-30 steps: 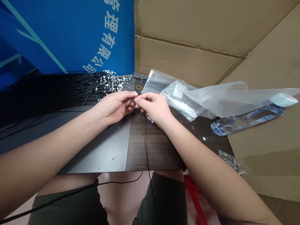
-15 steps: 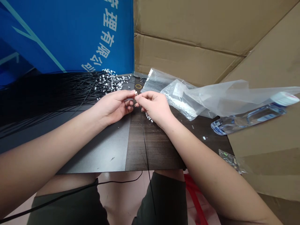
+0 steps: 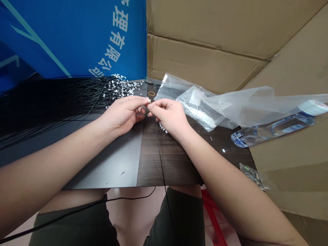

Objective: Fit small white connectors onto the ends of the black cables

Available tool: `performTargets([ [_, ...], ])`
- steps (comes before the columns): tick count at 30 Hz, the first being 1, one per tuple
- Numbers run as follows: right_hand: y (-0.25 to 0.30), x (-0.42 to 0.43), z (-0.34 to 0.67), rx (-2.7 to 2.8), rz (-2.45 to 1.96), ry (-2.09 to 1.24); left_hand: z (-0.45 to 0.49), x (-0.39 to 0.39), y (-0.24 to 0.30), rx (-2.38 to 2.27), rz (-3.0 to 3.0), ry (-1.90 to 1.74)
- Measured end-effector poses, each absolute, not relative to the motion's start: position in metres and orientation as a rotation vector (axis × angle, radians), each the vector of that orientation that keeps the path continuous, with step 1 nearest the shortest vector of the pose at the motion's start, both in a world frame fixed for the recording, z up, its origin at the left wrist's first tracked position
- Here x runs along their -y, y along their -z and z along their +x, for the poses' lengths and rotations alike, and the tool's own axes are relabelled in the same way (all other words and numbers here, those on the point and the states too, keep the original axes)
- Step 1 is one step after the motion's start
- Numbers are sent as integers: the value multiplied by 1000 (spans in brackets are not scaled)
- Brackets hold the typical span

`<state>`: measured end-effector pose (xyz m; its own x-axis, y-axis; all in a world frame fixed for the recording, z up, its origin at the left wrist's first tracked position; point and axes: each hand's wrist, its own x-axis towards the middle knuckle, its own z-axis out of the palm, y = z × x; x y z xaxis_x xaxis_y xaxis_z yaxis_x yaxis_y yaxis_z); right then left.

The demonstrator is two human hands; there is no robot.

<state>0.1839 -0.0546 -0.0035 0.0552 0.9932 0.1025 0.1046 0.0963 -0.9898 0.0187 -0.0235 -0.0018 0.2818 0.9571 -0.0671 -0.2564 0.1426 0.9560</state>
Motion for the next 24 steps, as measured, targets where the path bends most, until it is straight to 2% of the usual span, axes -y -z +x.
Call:
performTargets([
  [24, 0, 55, 184, 1222, -1237, -1045, 19, 24, 1, -892, 1111, -1077],
])
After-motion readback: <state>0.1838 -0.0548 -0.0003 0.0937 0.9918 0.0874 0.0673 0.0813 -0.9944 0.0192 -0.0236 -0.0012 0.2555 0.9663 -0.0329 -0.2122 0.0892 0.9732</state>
